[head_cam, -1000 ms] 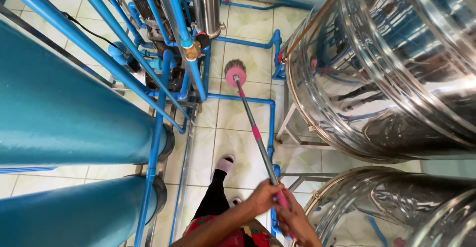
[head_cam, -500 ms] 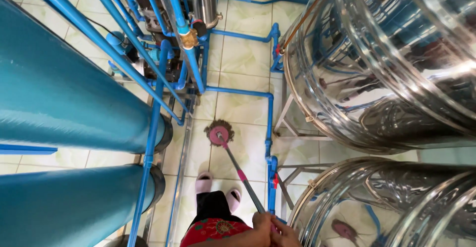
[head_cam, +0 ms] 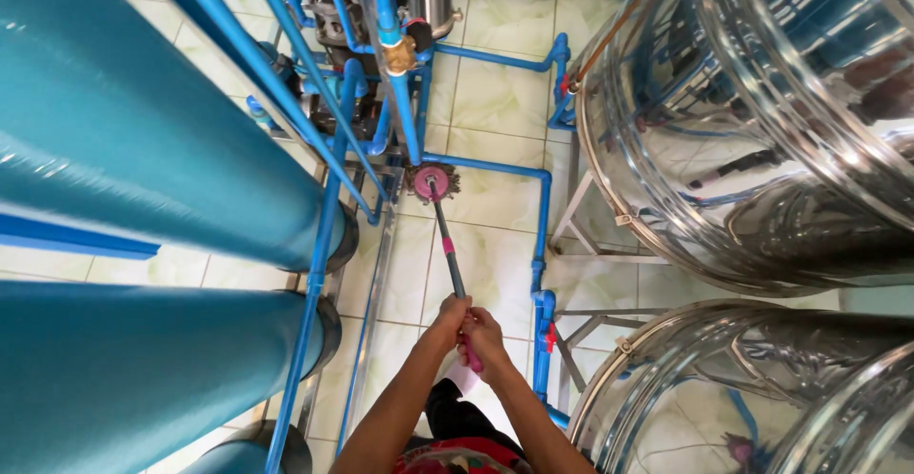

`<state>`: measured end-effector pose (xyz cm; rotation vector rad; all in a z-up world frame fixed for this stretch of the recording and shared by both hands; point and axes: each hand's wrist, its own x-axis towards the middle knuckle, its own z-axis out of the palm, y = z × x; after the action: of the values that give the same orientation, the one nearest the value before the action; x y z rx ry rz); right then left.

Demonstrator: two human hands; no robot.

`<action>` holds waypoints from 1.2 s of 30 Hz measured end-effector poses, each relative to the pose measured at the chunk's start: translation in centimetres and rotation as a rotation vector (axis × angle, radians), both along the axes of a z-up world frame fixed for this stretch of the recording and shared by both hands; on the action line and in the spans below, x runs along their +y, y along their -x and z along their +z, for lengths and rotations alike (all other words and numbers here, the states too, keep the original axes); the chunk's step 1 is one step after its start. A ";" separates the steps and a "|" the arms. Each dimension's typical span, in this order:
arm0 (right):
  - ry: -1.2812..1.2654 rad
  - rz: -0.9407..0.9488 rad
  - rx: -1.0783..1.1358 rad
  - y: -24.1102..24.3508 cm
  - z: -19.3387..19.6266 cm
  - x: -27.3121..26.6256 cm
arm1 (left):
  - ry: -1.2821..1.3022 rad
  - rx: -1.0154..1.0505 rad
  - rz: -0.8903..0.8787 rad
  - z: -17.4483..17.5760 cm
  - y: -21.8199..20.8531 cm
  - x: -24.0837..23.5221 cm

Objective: The person is mopping the tiled floor in a water filtration or storage area.

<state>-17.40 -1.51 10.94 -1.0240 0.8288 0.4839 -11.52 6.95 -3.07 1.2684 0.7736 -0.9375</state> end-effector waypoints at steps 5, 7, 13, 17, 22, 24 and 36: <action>0.316 0.395 -0.077 1.7 -5.6 2.1 | 0.229 0.011 0.200 6.6 6.3 5.7; 0.526 0.576 -0.309 3.4 -11.3 2.1 | 0.250 0.077 0.227 9.6 10.4 7.5; 0.403 0.629 -0.049 4.4 -3.6 8.8 | 0.277 0.017 0.457 11.6 17.7 11.5; 0.197 0.457 -0.092 11.6 -7.2 12.7 | 0.218 0.007 0.411 13.9 23.6 15.1; -0.328 0.336 0.244 20.5 -7.9 14.0 | 0.210 0.019 0.347 16.3 32.5 18.1; -0.348 0.345 0.265 22.7 -6.9 14.2 | 0.178 0.026 0.353 17.4 34.2 17.8; 0.353 0.435 -0.096 10.8 -14.5 9.3 | -0.029 0.071 0.296 8.7 22.0 8.9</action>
<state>-28.19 7.75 -3.55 -1.5569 0.6144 0.6638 -33.48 15.87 5.60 1.1127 1.0040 -0.7356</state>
